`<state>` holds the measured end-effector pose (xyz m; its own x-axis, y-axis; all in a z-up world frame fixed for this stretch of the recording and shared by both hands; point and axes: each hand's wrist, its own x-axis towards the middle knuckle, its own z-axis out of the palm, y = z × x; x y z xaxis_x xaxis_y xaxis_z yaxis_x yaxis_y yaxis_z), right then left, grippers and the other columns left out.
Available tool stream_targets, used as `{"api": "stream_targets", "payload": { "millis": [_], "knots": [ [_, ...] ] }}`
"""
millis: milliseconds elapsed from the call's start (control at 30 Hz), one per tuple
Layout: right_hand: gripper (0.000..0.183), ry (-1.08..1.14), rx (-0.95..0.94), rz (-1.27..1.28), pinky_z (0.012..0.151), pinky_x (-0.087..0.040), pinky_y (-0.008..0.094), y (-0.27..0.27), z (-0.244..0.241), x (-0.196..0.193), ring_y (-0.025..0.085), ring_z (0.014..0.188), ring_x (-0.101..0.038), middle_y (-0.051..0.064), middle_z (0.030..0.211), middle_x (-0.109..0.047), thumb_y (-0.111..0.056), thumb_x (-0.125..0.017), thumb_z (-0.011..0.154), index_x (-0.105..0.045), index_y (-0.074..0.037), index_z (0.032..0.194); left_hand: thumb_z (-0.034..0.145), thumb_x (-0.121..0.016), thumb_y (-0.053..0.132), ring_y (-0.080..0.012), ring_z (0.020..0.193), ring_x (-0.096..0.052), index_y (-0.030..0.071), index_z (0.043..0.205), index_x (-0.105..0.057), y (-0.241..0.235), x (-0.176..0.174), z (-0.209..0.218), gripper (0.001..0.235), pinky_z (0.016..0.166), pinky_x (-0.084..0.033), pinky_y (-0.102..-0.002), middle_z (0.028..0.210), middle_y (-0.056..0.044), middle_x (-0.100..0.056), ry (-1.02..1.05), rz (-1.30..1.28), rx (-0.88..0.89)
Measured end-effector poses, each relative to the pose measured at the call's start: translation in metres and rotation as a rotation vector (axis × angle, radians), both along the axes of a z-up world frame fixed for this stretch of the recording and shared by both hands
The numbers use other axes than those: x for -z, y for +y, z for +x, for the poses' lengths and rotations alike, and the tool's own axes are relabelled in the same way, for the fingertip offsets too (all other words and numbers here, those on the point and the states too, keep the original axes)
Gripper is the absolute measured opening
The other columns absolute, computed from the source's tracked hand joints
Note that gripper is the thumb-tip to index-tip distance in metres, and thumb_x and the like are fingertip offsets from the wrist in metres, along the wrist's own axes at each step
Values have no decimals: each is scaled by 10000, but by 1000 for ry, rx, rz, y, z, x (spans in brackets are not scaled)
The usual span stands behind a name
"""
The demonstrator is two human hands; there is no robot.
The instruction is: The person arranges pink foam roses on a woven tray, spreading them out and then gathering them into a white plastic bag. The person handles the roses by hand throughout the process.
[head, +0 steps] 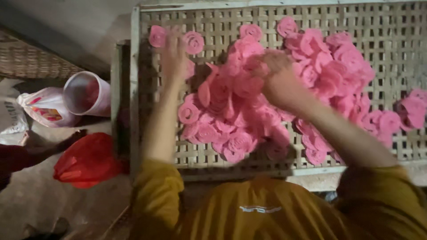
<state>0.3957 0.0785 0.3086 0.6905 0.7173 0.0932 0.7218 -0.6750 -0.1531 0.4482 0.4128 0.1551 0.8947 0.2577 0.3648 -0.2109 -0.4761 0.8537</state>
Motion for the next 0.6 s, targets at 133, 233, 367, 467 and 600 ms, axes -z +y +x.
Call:
{"api": "stream_targets", "payload": {
  "millis": [133,233,367,467,600],
  "knots": [
    [331,364,-284,-95,1176,-307,530,97,-95,40,331,1444,-424,55,1403,-598,-311,-552,1008,-659,-182,1294,895,-720,534,-464,1429,-360,101,1414,-546,71,48,44,698,1095,-262,-647,1496,-227,-443,314,621,-385],
    [601,81,-446,-289,1174,-79,733,130,-113,54,456,1533,-183,100,1574,-434,-531,-673,808,-605,-276,1348,802,-820,494,-515,1388,-400,123,1429,-560,70,69,54,773,1081,-297,-672,1493,-273,-447,203,685,-352],
    [762,236,-316,-333,1074,-52,797,110,-98,37,458,1522,-135,107,1591,-372,-641,-657,793,-477,-345,1471,824,-798,278,-374,1267,-553,173,1314,-622,51,66,42,531,1030,-475,-464,1369,-157,-564,303,472,-220],
    [696,155,-221,-300,1071,-122,842,72,-88,24,416,1487,-228,102,1530,-423,-672,-655,853,-499,-318,1431,904,-725,169,-320,1176,-650,132,1309,-642,19,49,21,416,1003,-536,-419,1257,-144,-656,184,266,-78],
    [709,103,26,-240,1120,-211,759,-5,-68,23,383,1455,-323,72,1491,-477,-483,-758,774,-562,-311,1433,1069,-619,102,-283,1289,-635,30,1399,-601,-56,24,-32,339,1131,-470,-432,1363,-161,-678,-79,-96,404]
  ]
}}
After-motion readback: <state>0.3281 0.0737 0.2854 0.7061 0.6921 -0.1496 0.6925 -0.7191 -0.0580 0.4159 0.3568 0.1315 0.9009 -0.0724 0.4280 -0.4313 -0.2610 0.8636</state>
